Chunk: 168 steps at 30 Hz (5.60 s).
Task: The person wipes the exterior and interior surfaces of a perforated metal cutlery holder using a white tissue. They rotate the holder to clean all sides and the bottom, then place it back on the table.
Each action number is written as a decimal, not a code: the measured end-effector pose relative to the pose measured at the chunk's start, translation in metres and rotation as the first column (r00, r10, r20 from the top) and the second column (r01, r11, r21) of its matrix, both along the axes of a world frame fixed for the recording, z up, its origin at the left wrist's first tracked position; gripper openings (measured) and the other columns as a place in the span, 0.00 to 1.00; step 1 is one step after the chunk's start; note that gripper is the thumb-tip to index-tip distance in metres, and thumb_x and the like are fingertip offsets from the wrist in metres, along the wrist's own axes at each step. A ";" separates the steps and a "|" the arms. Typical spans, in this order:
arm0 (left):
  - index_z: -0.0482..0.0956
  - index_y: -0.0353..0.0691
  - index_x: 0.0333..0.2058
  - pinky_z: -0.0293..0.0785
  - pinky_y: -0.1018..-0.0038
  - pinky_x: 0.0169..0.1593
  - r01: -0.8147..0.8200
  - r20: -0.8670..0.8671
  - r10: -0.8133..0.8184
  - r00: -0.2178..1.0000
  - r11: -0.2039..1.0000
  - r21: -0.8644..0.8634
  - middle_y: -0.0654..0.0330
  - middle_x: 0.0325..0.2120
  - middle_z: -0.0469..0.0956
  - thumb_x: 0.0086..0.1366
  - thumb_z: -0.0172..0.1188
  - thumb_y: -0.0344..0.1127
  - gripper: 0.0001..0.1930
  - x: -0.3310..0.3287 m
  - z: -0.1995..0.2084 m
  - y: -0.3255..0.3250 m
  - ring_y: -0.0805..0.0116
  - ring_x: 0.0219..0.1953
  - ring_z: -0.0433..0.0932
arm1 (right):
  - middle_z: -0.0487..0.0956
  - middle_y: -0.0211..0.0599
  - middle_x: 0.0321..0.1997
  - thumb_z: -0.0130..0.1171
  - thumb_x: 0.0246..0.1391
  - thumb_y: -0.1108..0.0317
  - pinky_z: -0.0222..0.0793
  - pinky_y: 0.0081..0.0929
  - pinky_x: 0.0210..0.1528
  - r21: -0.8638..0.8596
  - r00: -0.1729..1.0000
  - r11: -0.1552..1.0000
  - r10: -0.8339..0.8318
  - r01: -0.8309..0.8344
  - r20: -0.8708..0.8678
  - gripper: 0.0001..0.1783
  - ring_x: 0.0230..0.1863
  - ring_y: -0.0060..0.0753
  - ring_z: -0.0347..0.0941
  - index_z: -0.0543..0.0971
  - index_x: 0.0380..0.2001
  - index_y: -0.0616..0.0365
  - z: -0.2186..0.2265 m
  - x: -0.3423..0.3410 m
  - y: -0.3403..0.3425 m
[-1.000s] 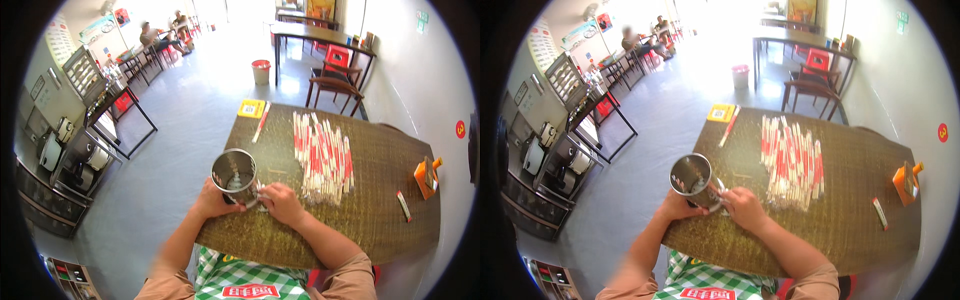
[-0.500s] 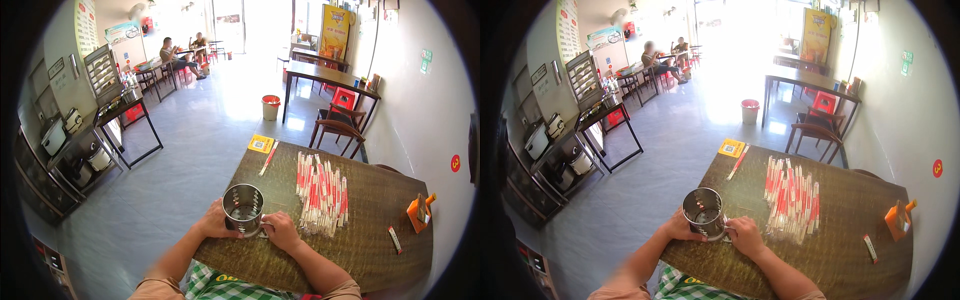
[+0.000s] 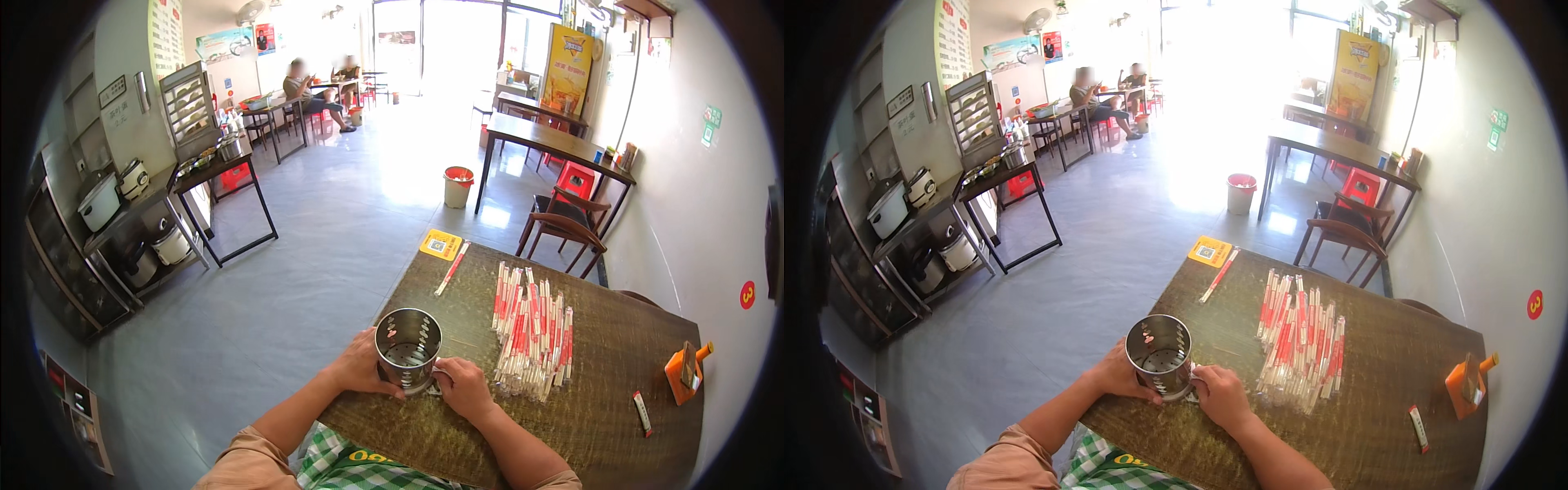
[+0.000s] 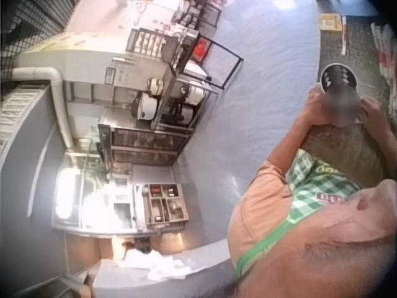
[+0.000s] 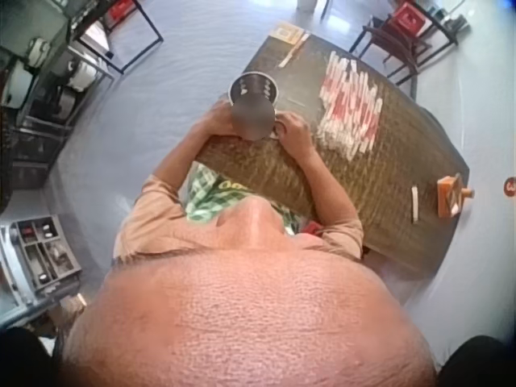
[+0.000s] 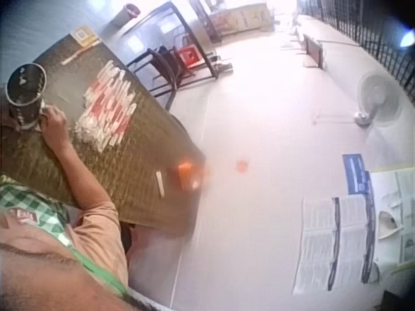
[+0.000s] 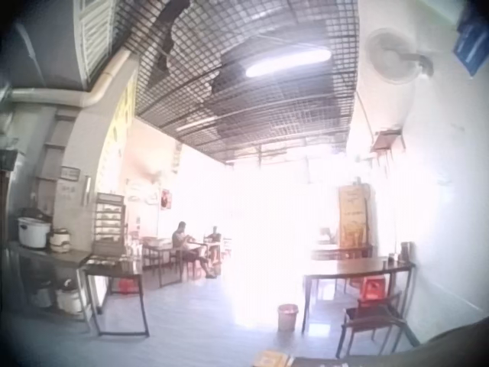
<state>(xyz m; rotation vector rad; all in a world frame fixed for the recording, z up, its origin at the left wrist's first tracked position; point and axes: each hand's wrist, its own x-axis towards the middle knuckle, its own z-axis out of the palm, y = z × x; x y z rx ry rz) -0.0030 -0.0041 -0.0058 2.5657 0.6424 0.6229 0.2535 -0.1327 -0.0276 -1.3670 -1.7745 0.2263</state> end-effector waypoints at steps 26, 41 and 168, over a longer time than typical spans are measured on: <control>0.94 0.57 0.27 0.59 0.56 0.72 0.003 0.001 -0.003 1.000 0.989 -0.150 0.63 0.60 0.80 0.43 0.87 0.60 0.19 0.000 0.003 0.002 0.55 0.68 0.70 | 0.87 0.49 0.45 0.68 0.57 0.77 0.83 0.47 0.50 -0.161 0.987 0.975 0.157 -0.152 0.021 0.19 0.47 0.58 0.85 0.86 0.52 0.56 0.009 0.011 -0.007; 0.95 0.58 0.27 0.62 0.57 0.70 -0.013 0.014 0.015 1.000 0.994 -0.109 0.64 0.61 0.80 0.39 0.88 0.60 0.19 0.000 -0.005 0.003 0.54 0.68 0.72 | 0.88 0.40 0.40 0.73 0.48 0.75 0.78 0.44 0.49 -0.026 0.981 0.989 0.145 -0.143 0.125 0.16 0.43 0.49 0.85 0.87 0.43 0.55 0.010 0.004 -0.006; 0.75 0.46 0.65 0.67 0.53 0.70 -0.041 0.014 0.044 0.999 0.980 -0.195 0.52 0.59 0.80 0.38 0.90 0.59 0.55 0.001 -0.005 0.008 0.47 0.64 0.76 | 0.87 0.30 0.49 0.66 0.48 0.78 0.73 0.41 0.53 0.039 0.972 0.995 0.085 -0.096 0.219 0.19 0.48 0.40 0.82 0.89 0.44 0.51 0.006 -0.002 0.001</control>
